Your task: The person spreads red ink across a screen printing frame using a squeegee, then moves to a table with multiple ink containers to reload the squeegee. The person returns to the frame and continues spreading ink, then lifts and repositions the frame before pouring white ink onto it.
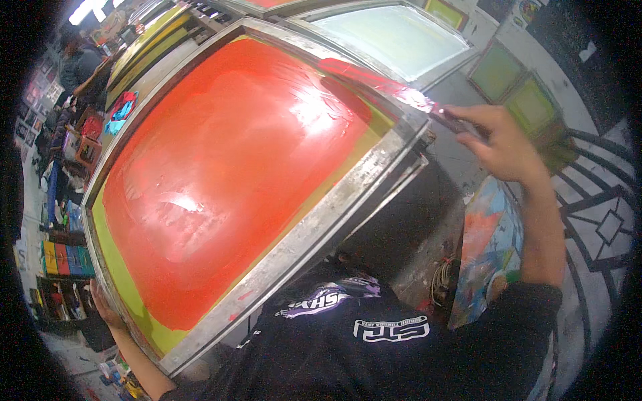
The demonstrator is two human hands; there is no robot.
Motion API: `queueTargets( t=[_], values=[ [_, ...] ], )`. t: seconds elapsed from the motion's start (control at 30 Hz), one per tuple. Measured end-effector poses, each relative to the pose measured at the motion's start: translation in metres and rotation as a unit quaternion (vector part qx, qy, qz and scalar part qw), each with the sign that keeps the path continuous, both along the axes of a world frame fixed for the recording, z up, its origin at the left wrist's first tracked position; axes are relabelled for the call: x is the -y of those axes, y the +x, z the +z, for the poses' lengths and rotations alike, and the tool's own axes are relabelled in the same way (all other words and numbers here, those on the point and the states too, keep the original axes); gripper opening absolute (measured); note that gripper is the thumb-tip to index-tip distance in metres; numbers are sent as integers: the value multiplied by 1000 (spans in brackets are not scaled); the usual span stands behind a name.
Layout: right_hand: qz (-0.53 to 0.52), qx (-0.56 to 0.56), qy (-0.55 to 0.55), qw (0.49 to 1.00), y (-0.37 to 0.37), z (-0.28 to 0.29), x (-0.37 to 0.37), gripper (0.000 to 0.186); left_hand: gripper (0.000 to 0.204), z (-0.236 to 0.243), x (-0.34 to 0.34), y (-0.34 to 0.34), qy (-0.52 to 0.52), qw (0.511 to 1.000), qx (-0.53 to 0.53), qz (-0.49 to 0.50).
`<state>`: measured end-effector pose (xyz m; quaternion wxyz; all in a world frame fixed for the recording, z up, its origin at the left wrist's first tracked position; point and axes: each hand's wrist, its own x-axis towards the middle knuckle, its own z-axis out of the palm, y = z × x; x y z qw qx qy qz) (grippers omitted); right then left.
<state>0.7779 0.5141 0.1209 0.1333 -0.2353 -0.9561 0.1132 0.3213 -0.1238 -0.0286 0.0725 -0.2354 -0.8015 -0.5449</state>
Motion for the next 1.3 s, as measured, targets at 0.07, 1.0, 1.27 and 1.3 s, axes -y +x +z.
queueTargets(
  t=[0.07, 1.0, 1.27, 1.3],
  values=[
    [-8, 20, 59, 998, 21, 22, 10, 40, 50, -6, 18, -9, -89, 995, -44, 0],
    [225, -22, -90, 970, -97, 10, -15, 39, 63, 4, -5, -1, -66, 986, 104, 112],
    [413, -74, -234, 877, -212, 5, 104, 41, 68, 78, 39, 118, -1, 978, 125, 167],
    [428, -64, -250, 866, -225, 3, 127, 42, 70, 79, 61, 140, 37, 977, 98, 187]
  ],
)
